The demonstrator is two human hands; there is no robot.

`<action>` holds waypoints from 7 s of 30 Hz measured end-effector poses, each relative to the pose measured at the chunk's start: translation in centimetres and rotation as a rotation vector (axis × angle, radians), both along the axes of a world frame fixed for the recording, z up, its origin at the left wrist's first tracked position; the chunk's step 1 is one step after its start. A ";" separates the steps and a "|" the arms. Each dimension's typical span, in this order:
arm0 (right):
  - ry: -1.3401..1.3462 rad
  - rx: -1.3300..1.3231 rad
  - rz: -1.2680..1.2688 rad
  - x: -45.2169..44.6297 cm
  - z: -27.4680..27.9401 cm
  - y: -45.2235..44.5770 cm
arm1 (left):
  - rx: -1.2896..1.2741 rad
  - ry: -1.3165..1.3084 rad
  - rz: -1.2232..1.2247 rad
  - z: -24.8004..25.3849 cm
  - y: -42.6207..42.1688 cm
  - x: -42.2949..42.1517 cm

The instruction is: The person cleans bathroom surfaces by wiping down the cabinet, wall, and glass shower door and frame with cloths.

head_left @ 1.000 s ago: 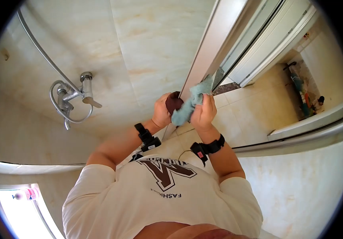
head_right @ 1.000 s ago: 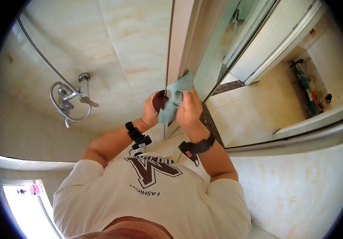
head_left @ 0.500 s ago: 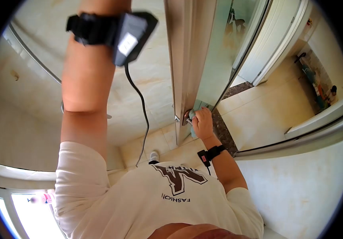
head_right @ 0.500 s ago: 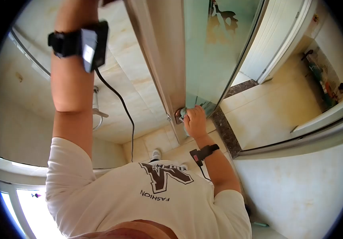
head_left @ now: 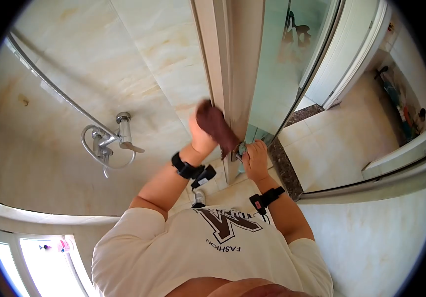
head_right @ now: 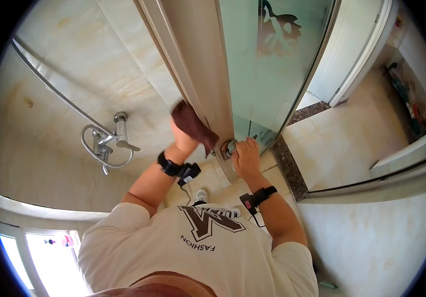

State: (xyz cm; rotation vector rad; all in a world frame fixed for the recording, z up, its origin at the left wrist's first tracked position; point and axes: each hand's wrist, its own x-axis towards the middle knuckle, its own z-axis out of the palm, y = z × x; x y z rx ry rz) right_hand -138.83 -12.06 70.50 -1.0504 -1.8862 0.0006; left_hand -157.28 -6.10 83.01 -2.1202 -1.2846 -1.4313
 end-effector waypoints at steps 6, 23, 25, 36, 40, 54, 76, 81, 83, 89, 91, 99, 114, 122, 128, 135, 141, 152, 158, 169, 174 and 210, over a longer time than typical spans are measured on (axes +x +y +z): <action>-0.040 0.026 -0.059 -1.4 0.6 0.6 | -0.354 -0.345 -0.351 -11.1 -0.3 -2.0; -0.067 -0.002 -0.063 -3.3 -0.5 3.2 | -0.313 0.055 -0.152 -9.6 0.5 -2.2; -0.058 -0.006 -0.068 -3.3 -0.7 3.7 | -0.491 0.138 -0.284 -9.2 -0.9 -0.9; -0.070 0.058 -0.120 -3.8 -0.8 3.8 | -0.200 -0.662 -0.313 5.9 3.0 1.0; -0.087 0.049 -0.112 -3.7 -0.4 3.6 | -0.036 -0.253 -0.619 20.0 1.4 1.0; 0.291 -0.309 0.113 -2.8 -2.9 5.0 | -0.279 -0.341 -0.173 -3.2 0.7 -1.2; 1.937 -1.017 0.897 3.5 -2.1 -6.7 | -1.217 -0.772 -0.919 -7.0 -9.1 -7.7; 1.993 -1.006 0.910 0.1 3.6 -7.4 | -1.362 -0.801 -0.842 -6.9 -8.9 -5.5; 1.931 -0.986 0.833 -1.0 5.7 -7.6 | -1.393 -0.588 -0.709 -4.9 -9.2 -3.7; 1.774 -0.899 0.925 -1.4 -0.5 -8.5 | -1.268 -0.289 -0.535 -5.1 -8.3 -2.2; 1.800 -1.062 0.940 -2.2 0.2 -8.9 | -1.129 -0.249 -0.497 -6.1 -7.8 -2.3; 1.742 -1.025 0.848 -2.7 4.7 -8.5 | -0.829 -0.453 -0.572 -5.7 -9.0 -3.0; 1.892 -0.797 0.478 1.5 -1.6 -7.5 | -0.952 0.463 -0.971 -4.5 -12.2 -1.9; 1.958 -0.777 0.728 3.3 -5.9 -4.7 | -0.833 -0.671 -0.334 -2.3 -8.5 -5.6; 1.792 -1.119 0.764 -3.7 -4.8 -0.4 | -0.315 -1.361 -0.744 6.7 -2.2 -6.5; 1.558 -0.707 0.015 -11.4 0.5 5.0 | -0.426 -1.007 -0.772 4.0 1.5 -1.1; 1.928 -0.550 -0.129 -11.2 -2.3 8.3 | -0.174 -0.742 -0.502 2.2 2.4 -0.5; 2.054 -0.885 0.153 -5.2 -1.2 8.9 | -0.077 -0.754 -0.424 1.5 2.8 0.5; 1.923 -0.536 -0.319 -10.7 -0.5 7.7 | 0.047 -0.757 -0.491 1.0 3.8 0.7; 1.827 -0.978 0.246 -3.0 -3.2 9.3 | -0.001 -0.747 -0.394 1.2 3.1 0.3; 1.822 -0.797 0.189 -9.9 -3.3 5.1 | -0.030 -0.661 -0.423 2.4 2.5 0.5; 0.375 -0.599 -0.563 -0.3 -2.2 8.3 | 0.022 -0.633 -0.328 1.8 3.0 0.0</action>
